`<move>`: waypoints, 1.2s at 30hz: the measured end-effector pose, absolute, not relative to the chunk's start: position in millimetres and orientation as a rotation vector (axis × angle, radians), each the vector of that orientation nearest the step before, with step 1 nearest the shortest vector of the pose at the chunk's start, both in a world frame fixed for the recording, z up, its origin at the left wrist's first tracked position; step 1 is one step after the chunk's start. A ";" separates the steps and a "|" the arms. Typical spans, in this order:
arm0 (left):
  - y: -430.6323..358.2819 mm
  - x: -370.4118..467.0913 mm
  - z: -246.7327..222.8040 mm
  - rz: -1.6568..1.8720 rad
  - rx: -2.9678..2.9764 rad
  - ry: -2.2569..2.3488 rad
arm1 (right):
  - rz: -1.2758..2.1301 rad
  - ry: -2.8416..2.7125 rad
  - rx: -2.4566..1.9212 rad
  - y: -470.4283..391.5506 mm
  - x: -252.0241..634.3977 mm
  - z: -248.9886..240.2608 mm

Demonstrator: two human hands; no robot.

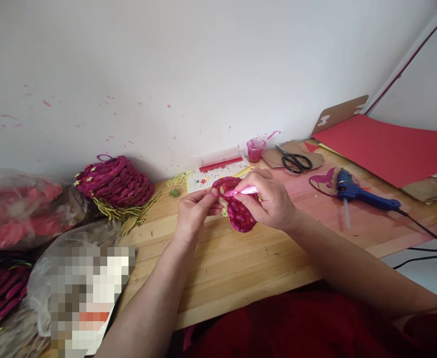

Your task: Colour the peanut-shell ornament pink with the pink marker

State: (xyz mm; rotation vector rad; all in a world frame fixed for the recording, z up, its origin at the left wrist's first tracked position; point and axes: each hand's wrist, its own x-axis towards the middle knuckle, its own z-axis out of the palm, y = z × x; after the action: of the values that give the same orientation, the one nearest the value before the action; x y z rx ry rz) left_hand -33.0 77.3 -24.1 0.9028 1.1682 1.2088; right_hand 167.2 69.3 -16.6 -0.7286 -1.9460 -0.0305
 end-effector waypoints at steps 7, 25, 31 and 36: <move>77.2 -33.0 -26.3 1.207 0.917 1.146 | 0.023 -1.899 -0.718 69.0 164.1 -18.0; 76.6 -33.7 -25.7 1.200 0.978 1.196 | 0.028 -1.933 -0.741 68.4 165.2 -17.4; 76.1 -33.3 -24.5 1.186 0.992 1.210 | 0.056 -1.928 -0.733 69.5 164.6 -18.4; 77.7 -33.8 -25.3 1.188 0.979 1.222 | 0.074 -1.893 -0.744 70.0 166.2 -16.9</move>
State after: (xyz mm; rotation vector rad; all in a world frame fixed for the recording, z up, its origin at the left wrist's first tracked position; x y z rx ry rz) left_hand -33.8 77.7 -25.3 0.9793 1.2223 1.1880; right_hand 166.2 70.0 -16.9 -0.7438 -1.8932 0.0743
